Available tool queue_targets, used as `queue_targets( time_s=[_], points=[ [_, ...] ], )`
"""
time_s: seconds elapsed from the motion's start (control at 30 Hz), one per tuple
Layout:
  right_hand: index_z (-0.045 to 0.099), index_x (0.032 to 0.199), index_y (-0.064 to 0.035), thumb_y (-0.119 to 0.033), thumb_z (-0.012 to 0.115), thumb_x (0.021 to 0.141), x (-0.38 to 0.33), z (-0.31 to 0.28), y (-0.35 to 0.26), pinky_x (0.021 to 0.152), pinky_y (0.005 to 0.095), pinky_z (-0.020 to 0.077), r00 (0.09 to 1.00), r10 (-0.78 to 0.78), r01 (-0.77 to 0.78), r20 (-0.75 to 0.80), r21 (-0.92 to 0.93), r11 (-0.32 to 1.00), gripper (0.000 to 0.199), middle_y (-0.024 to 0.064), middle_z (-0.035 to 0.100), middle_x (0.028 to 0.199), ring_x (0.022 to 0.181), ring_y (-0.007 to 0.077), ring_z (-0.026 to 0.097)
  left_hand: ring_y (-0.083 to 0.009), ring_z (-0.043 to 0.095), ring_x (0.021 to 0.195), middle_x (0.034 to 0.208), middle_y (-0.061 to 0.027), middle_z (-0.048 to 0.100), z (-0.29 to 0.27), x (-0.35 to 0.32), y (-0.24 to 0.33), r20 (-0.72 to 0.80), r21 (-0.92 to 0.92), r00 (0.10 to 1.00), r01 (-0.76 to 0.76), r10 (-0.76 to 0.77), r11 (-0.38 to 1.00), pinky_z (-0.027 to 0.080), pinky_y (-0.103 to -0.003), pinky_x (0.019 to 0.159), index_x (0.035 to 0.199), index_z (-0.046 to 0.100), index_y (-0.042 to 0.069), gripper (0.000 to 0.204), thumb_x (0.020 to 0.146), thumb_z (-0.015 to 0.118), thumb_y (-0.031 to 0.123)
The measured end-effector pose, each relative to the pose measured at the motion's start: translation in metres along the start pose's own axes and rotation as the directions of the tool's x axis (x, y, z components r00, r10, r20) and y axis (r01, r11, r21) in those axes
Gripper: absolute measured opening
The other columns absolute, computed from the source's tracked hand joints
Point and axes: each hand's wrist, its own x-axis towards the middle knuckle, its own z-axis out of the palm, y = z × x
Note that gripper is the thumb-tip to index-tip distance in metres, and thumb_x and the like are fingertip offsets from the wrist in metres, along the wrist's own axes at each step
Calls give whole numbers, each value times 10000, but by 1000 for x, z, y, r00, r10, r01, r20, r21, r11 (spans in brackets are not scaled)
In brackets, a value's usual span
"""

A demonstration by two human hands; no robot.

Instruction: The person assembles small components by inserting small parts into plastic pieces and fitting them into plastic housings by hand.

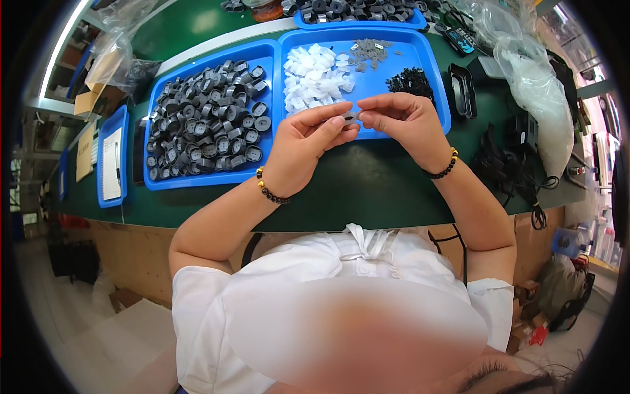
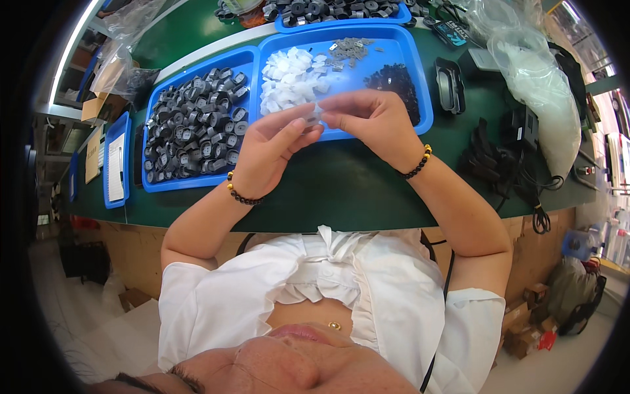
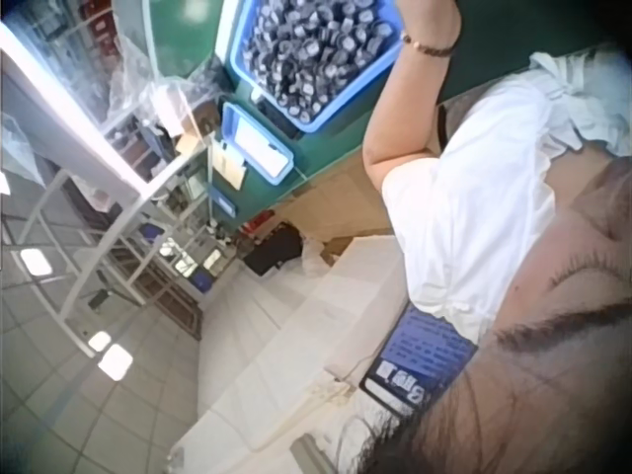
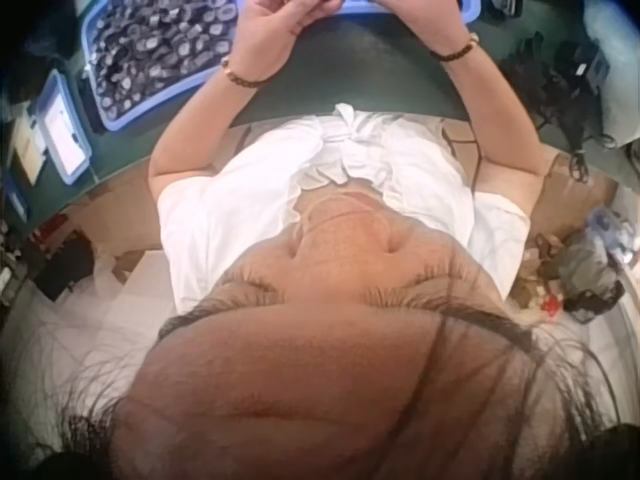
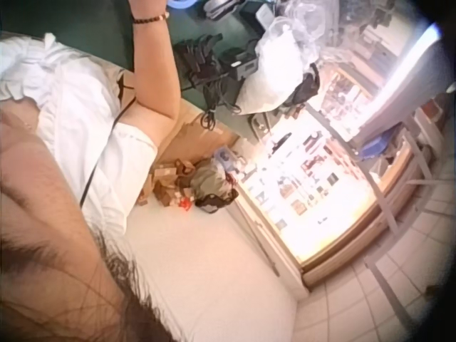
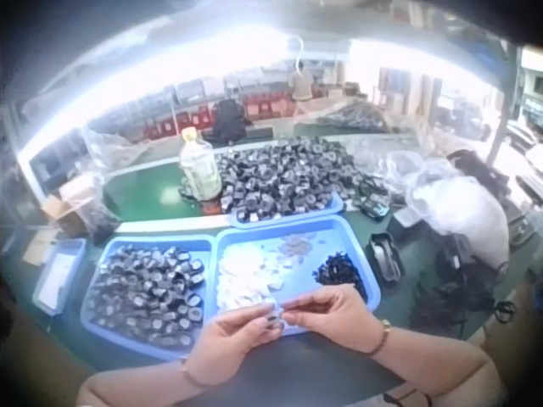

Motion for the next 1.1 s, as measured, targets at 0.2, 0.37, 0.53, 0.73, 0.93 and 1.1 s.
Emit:
queue_targets(
  time_s=[0.2,0.37,0.53,0.73,0.93,1.1],
  points=[
    [617,1023,-28,-54,751,832,0,-3,-4,775,205,517,999,43,-43,-2,16,999,235,43,692,934,856,82,649,-200,669,1014,1141,-135,652,-2,-1,0,20,-57,1000,14,-13,998,539,-294,919,1251,577,-41,311,960,581,68],
    [524,994,-76,-70,769,817,2,-8,-12,776,207,509,992,116,-119,53,61,991,303,35,692,915,859,75,644,-202,673,1005,1124,-132,657,-2,-2,-1,31,-79,999,-2,5,997,541,-296,916,1250,577,-43,311,958,583,66],
    [481,992,-87,-64,767,817,1,-10,-15,779,216,507,989,120,-124,86,48,991,337,51,696,906,842,78,645,-195,678,980,1093,-127,667,-5,0,1,76,-48,997,20,-16,999,548,-289,895,1231,592,-46,304,949,602,69],
    [449,951,-93,-43,771,808,-3,-7,-16,741,215,513,988,119,-123,102,32,992,355,63,699,852,787,80,650,-195,693,930,1057,-129,680,-6,-2,1,109,46,993,41,-46,998,561,-286,855,1196,620,-50,291,931,630,69],
    [474,912,-67,-63,792,773,-9,0,-12,662,208,501,1000,1,-1,26,-24,1000,348,80,709,812,762,83,658,-212,697,945,1073,-147,681,-8,-3,-2,107,-13,991,88,-86,996,560,-290,861,1211,613,-46,307,926,636,66],
    [471,903,-62,-62,792,771,-10,1,-12,647,206,496,1000,1,0,18,-25,1000,347,68,698,794,753,81,653,-210,692,957,1083,-145,676,-7,-4,-2,112,-56,987,120,-113,991,558,-290,869,1228,600,-47,319,930,630,64]
  ],
)
